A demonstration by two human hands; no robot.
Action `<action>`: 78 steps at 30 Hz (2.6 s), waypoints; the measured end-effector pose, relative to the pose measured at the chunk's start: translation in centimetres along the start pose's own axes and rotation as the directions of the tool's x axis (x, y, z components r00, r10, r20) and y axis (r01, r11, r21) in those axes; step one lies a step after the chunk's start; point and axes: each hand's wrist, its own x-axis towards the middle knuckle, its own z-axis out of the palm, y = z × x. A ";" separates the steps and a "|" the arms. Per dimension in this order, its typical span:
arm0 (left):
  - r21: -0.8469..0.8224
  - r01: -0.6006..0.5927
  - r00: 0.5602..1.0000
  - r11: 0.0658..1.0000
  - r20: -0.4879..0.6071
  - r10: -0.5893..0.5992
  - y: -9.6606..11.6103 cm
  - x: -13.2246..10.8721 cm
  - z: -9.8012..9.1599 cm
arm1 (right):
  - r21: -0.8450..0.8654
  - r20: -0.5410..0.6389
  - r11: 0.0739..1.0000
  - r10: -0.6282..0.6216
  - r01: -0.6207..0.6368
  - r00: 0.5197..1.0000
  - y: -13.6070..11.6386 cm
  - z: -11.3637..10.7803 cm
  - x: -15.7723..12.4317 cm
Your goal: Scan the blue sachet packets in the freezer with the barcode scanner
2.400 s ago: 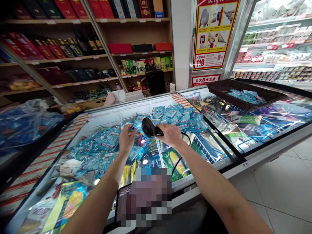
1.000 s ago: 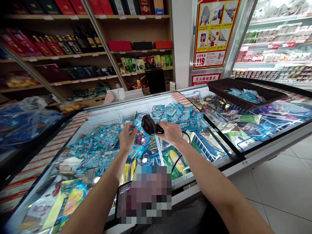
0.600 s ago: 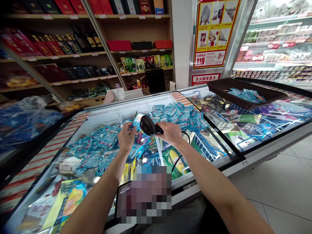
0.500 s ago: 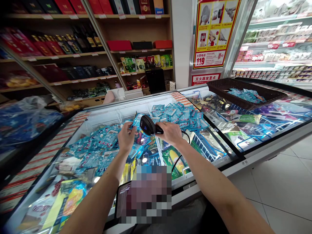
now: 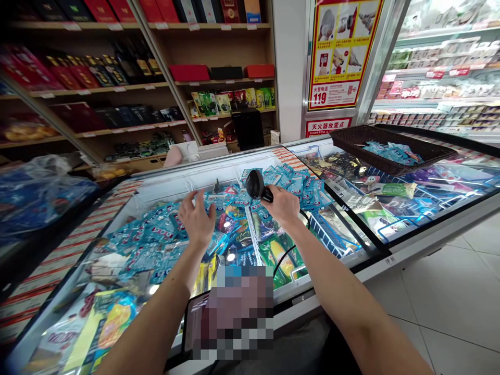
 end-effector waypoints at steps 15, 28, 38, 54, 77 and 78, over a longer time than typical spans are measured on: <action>-0.109 -0.261 0.891 0.959 0.354 0.283 -0.1 -0.2 2.0 | -0.017 0.043 1.000 -0.017 0.018 0.999 -0.3 0.2 -0.1; -0.110 -0.168 0.918 0.980 0.345 0.196 -0.8 -0.1 2.8 | -0.032 0.085 0.997 -0.068 0.071 0.994 -0.8 0.2 -0.4; -0.263 0.097 0.964 0.960 0.263 -0.025 -1.2 0.0 2.0 | 0.030 0.105 0.977 -0.214 0.212 0.971 -1.1 0.1 -1.0; -0.284 0.121 0.965 0.951 0.257 -0.046 -0.8 0.1 1.4 | 0.082 0.134 0.953 -0.300 0.291 0.945 -1.2 0.5 -1.0; -0.252 0.115 0.977 0.961 0.206 -0.063 -1.2 0.1 1.9 | 0.043 0.108 0.971 -0.237 0.234 0.966 -1.1 0.3 -0.9; -0.235 0.114 0.981 0.965 0.182 -0.071 -1.3 0.2 1.9 | 0.030 0.100 0.976 -0.217 0.215 0.971 -1.1 0.3 -0.9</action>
